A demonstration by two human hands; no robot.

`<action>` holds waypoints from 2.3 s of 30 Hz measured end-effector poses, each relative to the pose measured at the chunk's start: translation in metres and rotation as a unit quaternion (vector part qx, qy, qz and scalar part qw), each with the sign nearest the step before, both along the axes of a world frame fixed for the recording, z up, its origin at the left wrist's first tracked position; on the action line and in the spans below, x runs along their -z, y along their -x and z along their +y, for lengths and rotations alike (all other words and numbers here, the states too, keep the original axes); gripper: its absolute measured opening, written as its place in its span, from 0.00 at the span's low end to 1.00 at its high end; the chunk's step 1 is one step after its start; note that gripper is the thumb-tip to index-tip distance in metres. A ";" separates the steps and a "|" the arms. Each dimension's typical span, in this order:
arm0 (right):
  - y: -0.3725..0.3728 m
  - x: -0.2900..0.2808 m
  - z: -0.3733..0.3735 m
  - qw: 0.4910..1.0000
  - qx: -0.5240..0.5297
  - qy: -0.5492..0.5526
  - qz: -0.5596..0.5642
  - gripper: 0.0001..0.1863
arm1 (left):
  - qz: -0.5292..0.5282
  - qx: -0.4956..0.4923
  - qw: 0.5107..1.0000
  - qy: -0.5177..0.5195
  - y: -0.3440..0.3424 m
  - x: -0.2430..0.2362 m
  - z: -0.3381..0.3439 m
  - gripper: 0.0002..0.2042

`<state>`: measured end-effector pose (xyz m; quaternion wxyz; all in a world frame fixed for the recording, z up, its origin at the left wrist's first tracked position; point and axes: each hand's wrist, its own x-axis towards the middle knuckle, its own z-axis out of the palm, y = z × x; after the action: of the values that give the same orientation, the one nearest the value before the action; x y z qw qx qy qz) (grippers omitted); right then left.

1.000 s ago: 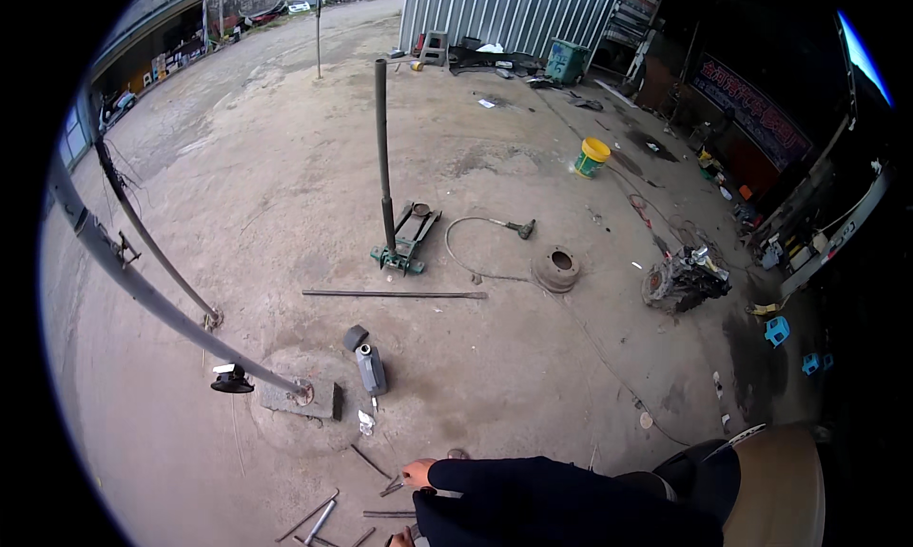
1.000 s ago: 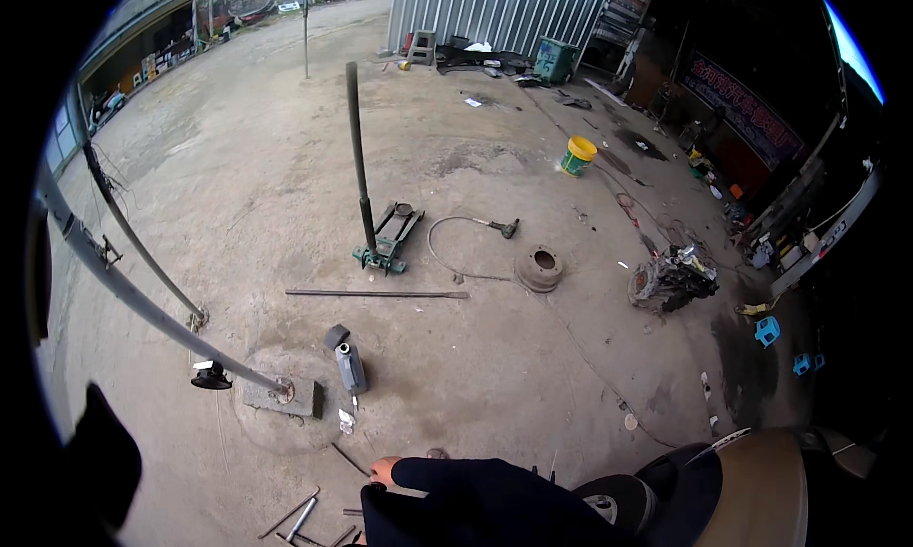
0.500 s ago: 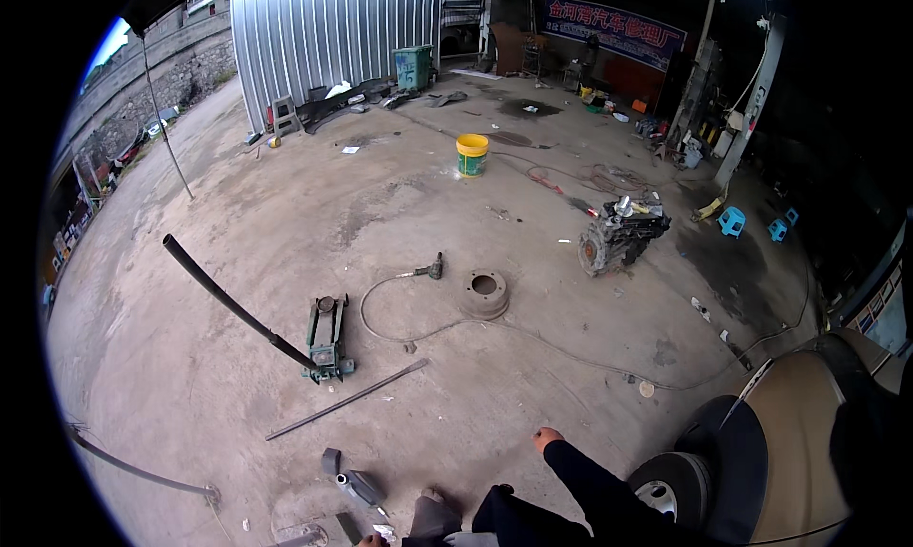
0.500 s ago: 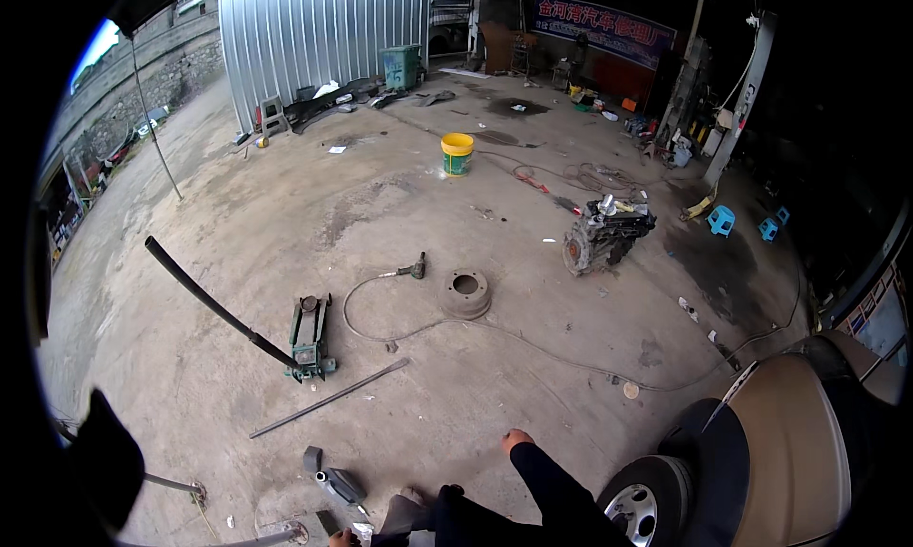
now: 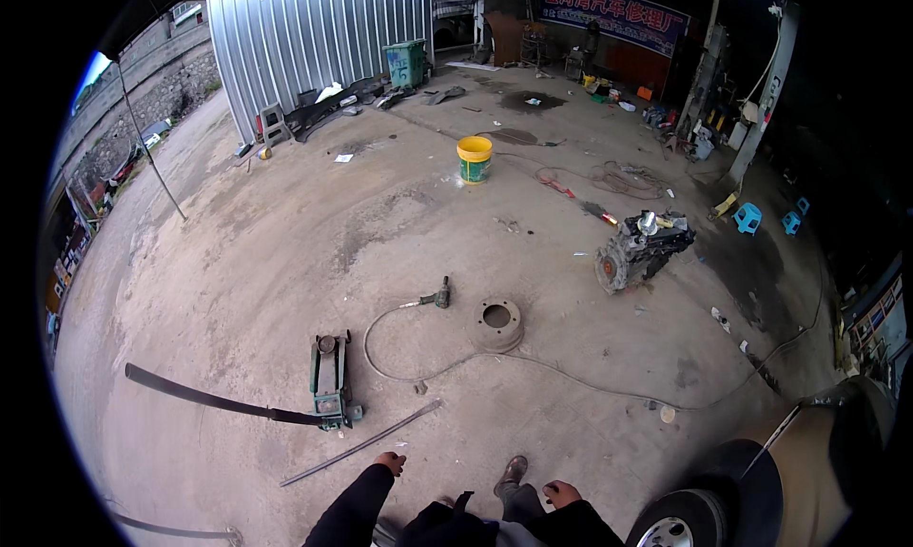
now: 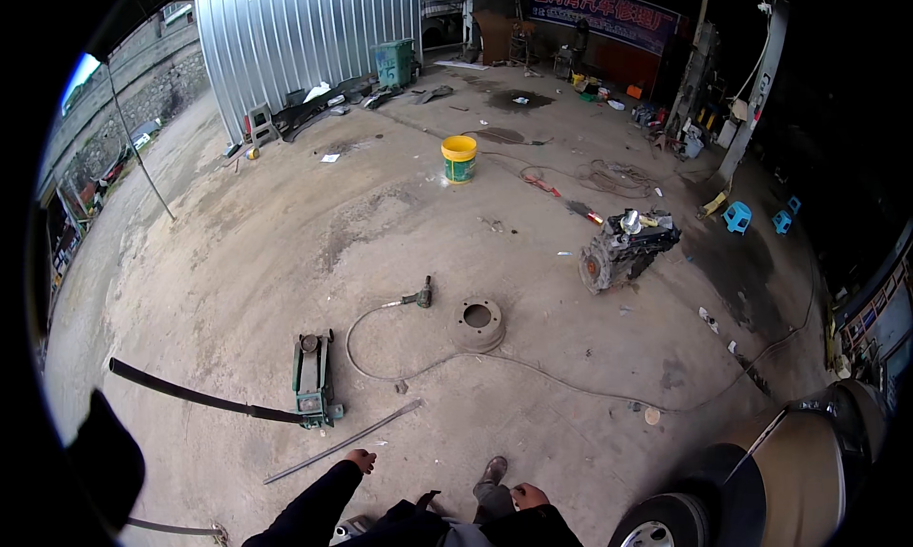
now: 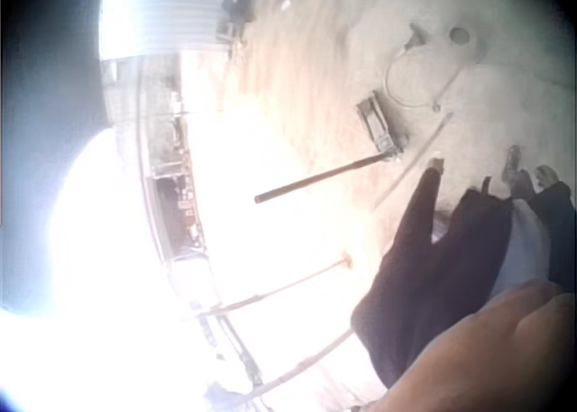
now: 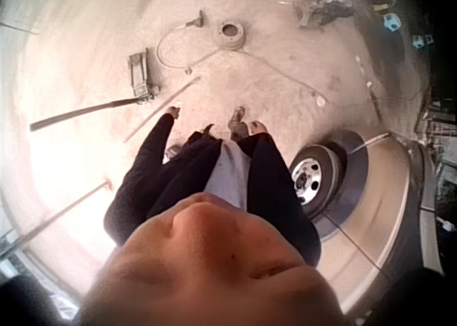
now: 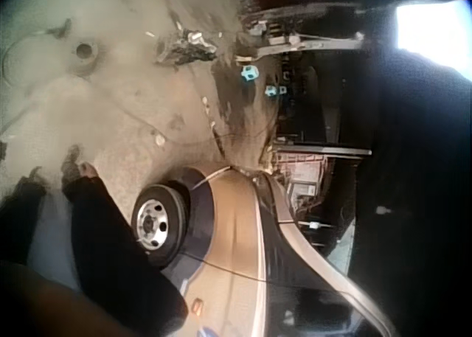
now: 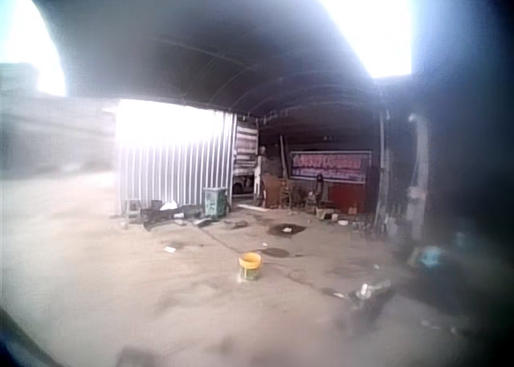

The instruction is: The person repairs a dent on the side of a beige bus using a hammer and a wooden block. They repeatedly strike the dented area with the hammer while holding the wood against the panel to cushion the impact, then inspect the surface by hand to check for smoothness.

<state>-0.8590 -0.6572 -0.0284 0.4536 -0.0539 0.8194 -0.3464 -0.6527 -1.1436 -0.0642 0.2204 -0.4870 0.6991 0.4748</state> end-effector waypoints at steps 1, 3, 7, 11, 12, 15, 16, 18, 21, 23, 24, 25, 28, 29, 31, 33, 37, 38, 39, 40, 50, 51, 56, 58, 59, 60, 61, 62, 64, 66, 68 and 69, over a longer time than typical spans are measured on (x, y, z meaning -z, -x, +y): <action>0.019 -0.012 -0.009 1.000 0.017 0.008 0.018 0.17 | 0.024 0.009 1.000 0.018 0.047 -0.011 -0.021 0.19; 0.064 0.001 -0.005 0.999 0.043 -0.012 0.006 0.17 | 0.080 0.011 0.996 0.048 0.142 -0.033 -0.042 0.18; 0.163 0.080 0.051 0.994 0.022 -0.093 0.058 0.24 | 0.180 -0.008 0.982 0.049 0.294 -0.056 -0.030 0.17; 0.280 0.126 0.125 0.963 0.008 -0.264 0.052 0.26 | 0.081 0.082 0.991 -0.065 0.403 -0.023 0.031 0.18; 0.304 0.122 0.134 0.967 0.030 -0.248 0.055 0.25 | 0.053 0.130 0.985 -0.100 0.416 -0.017 0.041 0.18; 0.397 0.085 0.047 0.984 0.051 -0.154 0.074 0.27 | -0.073 0.173 0.981 -0.054 0.397 0.011 -0.010 0.23; 0.442 0.079 0.038 0.983 0.086 -0.131 0.099 0.26 | -0.082 0.253 0.963 -0.032 0.428 0.032 -0.021 0.25; 0.494 0.080 0.063 0.968 0.173 -0.132 0.128 0.24 | 0.040 0.577 0.812 0.072 0.492 0.042 0.016 0.27; 0.564 0.085 0.042 0.965 0.145 -0.162 0.145 0.22 | -0.115 0.505 0.855 0.002 0.595 0.036 0.024 0.26; 0.631 0.104 0.006 0.973 0.123 -0.151 0.123 0.22 | -0.110 0.405 0.905 -0.066 0.681 0.056 -0.007 0.26; 0.665 0.107 -0.019 0.977 0.129 -0.146 0.088 0.23 | -0.110 0.345 0.928 -0.091 0.720 0.067 -0.033 0.26; 0.696 0.118 -0.028 0.980 0.118 -0.145 0.074 0.24 | -0.116 0.182 0.966 -0.146 0.768 0.071 -0.039 0.23; 0.776 0.152 0.006 0.974 0.049 -0.222 -0.008 0.27 | -0.056 0.181 0.964 -0.186 0.935 0.089 -0.034 0.20; 0.851 0.149 -0.069 0.982 0.008 -0.186 0.022 0.27 | 0.004 0.221 0.973 -0.066 0.993 0.092 -0.115 0.20; 0.908 0.131 -0.112 0.980 -0.050 -0.195 0.011 0.25 | 0.099 0.129 0.983 -0.089 1.079 0.073 -0.158 0.19; 0.954 0.105 -0.119 0.981 -0.009 -0.190 0.040 0.22 | 0.123 0.112 0.982 -0.093 1.163 0.031 -0.141 0.16; 1.121 0.046 -0.194 0.964 0.253 -0.010 0.087 0.18 | 0.174 0.138 0.970 -0.096 1.339 -0.047 -0.172 0.13; 1.155 0.047 -0.209 0.967 0.226 -0.022 0.116 0.18 | 0.174 0.139 0.970 -0.097 1.373 -0.050 -0.178 0.13; 1.192 0.055 -0.225 0.969 0.197 -0.033 0.144 0.18 | 0.172 0.137 0.971 -0.096 1.401 -0.042 -0.191 0.13; 1.228 0.065 -0.240 0.971 0.165 -0.045 0.169 0.19 | 0.169 0.134 0.972 -0.095 1.426 -0.033 -0.204 0.13; 1.579 0.186 -0.346 0.987 -0.054 -0.143 0.051 0.26 | -0.190 0.331 0.924 0.021 1.529 0.075 -0.394 0.29; 1.608 0.175 -0.374 0.989 -0.051 -0.130 0.036 0.26 | -0.223 0.304 0.926 -0.002 1.530 0.071 -0.395 0.29; 1.830 0.155 -0.491 0.991 -0.022 -0.037 0.127 0.20 | -0.132 0.039 0.989 -0.057 1.673 0.096 -0.425 0.26; 1.905 0.159 -0.548 0.992 -0.014 -0.030 0.125 0.20 | -0.140 0.132 0.980 -0.047 1.750 0.113 -0.443 0.27; 1.947 0.162 -0.576 0.991 -0.008 -0.028 0.130 0.20 | -0.099 0.127 0.986 -0.050 1.792 0.122 -0.452 0.27; 1.984 0.169 -0.592 0.989 -0.025 -0.043 0.141 0.20 | -0.057 0.124 0.989 -0.058 1.831 0.130 -0.458 0.26; 2.015 0.175 -0.607 0.986 -0.042 -0.058 0.152 0.20 | -0.055 0.132 0.989 -0.030 1.869 0.136 -0.467 0.27; 2.051 0.180 -0.637 0.983 -0.059 -0.061 0.166 0.20 | -0.053 0.137 0.989 0.010 1.907 0.138 -0.492 0.27; 2.103 0.177 -0.674 0.980 -0.115 -0.132 0.090 0.22 | -0.056 0.123 0.990 0.029 1.977 0.132 -0.542 0.27; 2.167 0.164 -0.723 0.963 -0.189 -0.152 0.115 0.22 | -0.067 0.089 0.994 -0.007 2.038 0.110 -0.611 0.26; 2.234 0.142 -0.745 0.974 -0.125 -0.124 0.145 0.20 | -0.017 -0.126 0.981 -0.143 2.110 0.064 -0.648 0.23; 2.271 0.132 -0.780 0.985 -0.061 -0.097 0.126 0.19 | -0.008 -0.161 0.978 -0.134 2.139 0.051 -0.681 0.20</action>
<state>-3.1301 -1.4372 -0.1602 0.3699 -0.1031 0.8949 -0.2274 -2.7917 -1.8249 -0.1156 0.2100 -0.5630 0.5400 0.5894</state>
